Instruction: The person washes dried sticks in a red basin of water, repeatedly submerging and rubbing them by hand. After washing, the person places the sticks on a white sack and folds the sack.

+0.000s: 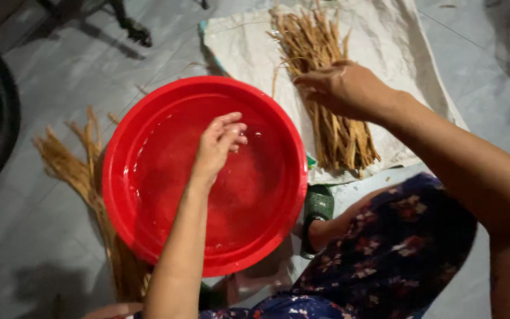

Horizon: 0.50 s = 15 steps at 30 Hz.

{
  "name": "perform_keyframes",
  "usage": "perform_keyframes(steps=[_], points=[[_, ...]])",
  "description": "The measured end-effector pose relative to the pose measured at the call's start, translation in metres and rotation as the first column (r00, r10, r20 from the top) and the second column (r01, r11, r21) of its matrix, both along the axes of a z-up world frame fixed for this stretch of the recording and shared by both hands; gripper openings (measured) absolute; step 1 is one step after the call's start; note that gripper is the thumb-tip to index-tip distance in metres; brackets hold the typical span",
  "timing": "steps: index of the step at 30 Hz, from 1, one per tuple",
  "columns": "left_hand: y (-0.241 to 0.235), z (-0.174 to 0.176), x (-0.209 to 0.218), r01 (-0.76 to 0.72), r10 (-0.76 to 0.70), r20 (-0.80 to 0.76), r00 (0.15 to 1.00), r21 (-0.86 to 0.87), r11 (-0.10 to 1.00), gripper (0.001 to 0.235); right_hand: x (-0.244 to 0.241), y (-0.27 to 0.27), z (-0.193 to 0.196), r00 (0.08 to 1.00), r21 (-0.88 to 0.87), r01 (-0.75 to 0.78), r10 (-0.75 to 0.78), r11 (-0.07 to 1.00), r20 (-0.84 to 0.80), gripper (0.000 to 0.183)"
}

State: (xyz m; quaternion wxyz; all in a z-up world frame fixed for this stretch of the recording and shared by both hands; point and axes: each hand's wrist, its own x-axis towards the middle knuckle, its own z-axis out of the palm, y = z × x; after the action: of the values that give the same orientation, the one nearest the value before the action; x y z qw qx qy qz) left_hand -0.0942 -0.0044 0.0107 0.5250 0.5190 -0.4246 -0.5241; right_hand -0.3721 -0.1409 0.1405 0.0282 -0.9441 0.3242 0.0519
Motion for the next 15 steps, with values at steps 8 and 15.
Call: perform_keyframes(steps=[8,15], points=[[0.063,0.016,0.025,0.046,0.092,0.953,0.288,-0.110,0.993,0.054,0.105,0.043,-0.043,0.956,-0.014,-0.268,0.268,0.963,0.117,0.046],[0.109,0.002,0.100,-0.131,0.112,0.922,0.370,-0.068,0.989,0.054,0.139,0.087,-0.115,0.920,0.270,-0.168,0.052,0.948,0.388,0.073]])
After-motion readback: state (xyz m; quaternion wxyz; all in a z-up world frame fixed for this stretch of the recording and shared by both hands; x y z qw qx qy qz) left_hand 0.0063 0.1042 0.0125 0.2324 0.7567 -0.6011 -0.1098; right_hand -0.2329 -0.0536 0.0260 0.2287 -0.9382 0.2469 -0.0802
